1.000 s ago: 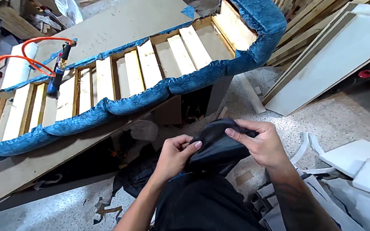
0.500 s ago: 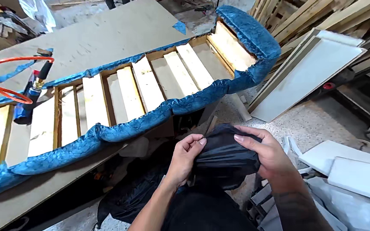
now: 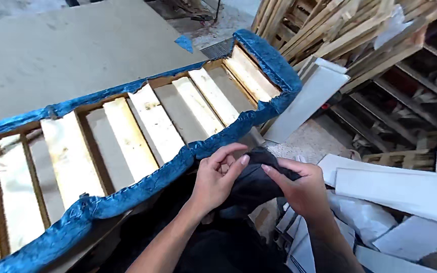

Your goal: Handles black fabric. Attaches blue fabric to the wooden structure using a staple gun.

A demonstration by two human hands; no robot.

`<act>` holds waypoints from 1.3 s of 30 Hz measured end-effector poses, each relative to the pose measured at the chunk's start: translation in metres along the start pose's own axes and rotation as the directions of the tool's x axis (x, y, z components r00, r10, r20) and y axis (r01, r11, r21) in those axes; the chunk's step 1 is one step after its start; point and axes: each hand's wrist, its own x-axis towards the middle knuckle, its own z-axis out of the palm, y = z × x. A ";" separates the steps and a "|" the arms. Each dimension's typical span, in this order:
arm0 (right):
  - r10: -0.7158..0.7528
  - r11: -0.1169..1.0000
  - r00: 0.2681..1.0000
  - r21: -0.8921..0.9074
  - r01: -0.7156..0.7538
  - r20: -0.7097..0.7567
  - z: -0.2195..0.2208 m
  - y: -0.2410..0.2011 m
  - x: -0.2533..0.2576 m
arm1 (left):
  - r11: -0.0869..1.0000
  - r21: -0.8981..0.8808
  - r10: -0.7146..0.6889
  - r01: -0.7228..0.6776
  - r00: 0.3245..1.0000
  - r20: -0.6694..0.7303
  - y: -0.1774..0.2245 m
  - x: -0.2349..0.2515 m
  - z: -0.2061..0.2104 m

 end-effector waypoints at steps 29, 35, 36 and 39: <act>-0.216 0.974 0.976 -0.070 0.215 -0.002 -0.125 0.120 0.042 | 0.949 -0.089 -0.313 0.302 0.883 -0.350 -0.018 0.057 0.170; -0.008 0.906 0.991 0.419 -0.051 0.136 -0.099 0.124 0.076 | 0.957 0.005 -0.262 0.289 0.878 -0.401 -0.011 0.052 0.175; -0.001 0.902 0.988 0.427 -0.066 0.155 -0.099 0.125 0.078 | 0.956 -0.010 -0.272 0.292 0.876 -0.397 -0.010 0.051 0.171; 0.002 0.899 0.973 0.427 -0.103 0.229 -0.096 0.123 0.078 | 0.941 -0.069 -0.332 0.331 0.863 -0.381 -0.004 0.049 0.160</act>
